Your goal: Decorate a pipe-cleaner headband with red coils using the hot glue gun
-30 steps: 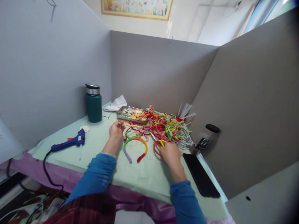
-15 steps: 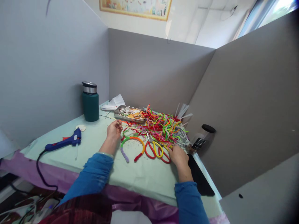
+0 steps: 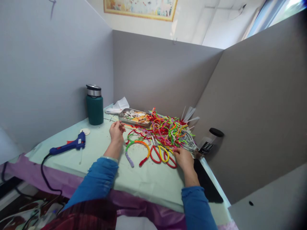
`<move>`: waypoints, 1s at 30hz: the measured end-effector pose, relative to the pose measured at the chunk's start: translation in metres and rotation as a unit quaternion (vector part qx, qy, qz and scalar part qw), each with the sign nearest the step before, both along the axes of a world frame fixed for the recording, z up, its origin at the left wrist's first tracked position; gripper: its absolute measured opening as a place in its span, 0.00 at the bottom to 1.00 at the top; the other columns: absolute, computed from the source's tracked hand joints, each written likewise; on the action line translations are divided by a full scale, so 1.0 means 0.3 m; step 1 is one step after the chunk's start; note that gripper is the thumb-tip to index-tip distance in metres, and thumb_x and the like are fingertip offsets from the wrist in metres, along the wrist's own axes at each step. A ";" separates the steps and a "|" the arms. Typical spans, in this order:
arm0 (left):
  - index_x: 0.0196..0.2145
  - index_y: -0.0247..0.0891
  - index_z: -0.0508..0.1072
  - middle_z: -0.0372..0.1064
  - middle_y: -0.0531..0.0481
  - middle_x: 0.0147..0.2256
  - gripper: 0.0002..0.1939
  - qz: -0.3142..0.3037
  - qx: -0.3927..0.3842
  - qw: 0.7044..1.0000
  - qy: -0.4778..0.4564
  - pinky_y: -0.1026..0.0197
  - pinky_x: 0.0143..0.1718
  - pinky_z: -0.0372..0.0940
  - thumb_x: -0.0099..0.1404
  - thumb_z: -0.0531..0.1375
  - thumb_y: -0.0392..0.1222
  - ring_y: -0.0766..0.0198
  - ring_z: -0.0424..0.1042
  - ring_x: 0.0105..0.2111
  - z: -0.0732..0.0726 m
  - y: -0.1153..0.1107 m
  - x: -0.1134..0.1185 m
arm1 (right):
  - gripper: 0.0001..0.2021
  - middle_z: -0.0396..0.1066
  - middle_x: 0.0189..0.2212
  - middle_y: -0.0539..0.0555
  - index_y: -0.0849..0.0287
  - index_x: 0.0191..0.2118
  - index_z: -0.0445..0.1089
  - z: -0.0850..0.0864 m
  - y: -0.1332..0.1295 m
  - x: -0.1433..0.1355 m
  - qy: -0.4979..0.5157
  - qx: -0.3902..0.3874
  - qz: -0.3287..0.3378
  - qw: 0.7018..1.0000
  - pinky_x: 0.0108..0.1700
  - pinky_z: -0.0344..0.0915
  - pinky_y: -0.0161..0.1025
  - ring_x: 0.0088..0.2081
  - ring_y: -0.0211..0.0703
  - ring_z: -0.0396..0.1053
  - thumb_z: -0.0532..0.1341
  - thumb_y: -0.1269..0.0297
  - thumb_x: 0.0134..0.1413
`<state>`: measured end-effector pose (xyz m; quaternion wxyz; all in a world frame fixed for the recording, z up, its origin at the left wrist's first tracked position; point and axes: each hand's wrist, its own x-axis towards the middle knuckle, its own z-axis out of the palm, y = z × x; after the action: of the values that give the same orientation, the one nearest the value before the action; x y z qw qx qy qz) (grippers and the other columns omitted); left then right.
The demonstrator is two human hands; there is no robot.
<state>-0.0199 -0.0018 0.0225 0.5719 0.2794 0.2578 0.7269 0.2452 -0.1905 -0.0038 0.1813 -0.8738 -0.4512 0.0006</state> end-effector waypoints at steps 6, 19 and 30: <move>0.30 0.34 0.66 0.66 0.54 0.22 0.04 0.009 -0.010 1.000 0.019 0.69 0.18 0.59 0.56 0.57 0.37 0.73 0.62 0.16 -0.003 0.003 0.002 | 0.13 0.76 0.36 0.52 0.56 0.35 0.76 0.016 0.018 -0.005 0.026 0.214 0.033 0.976 0.41 0.61 0.34 0.39 0.43 0.71 0.53 0.65 0.49; 0.33 0.33 0.66 0.65 0.53 0.25 0.07 0.151 0.002 0.987 0.047 0.69 0.21 0.61 0.58 0.55 0.40 0.74 0.60 0.18 -0.020 0.046 -0.022 | 0.13 0.77 0.33 0.52 0.53 0.33 0.77 0.053 0.026 0.005 0.006 0.164 0.037 0.986 0.32 0.61 0.36 0.34 0.44 0.71 0.55 0.62 0.48; 0.35 0.36 0.69 0.70 0.46 0.33 0.12 0.286 0.109 0.890 0.338 0.63 0.37 0.63 0.63 0.50 0.44 0.65 0.69 0.31 -0.020 0.020 -0.021 | 0.15 0.76 0.32 0.55 0.55 0.37 0.76 0.128 0.134 0.008 -0.049 0.195 0.050 0.978 0.33 0.59 0.36 0.33 0.45 0.70 0.53 0.59 0.52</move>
<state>-0.0262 0.0041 0.0163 0.1839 0.4831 0.4236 0.7439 0.2477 -0.1502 0.0348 0.3254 -0.7970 -0.4941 -0.1214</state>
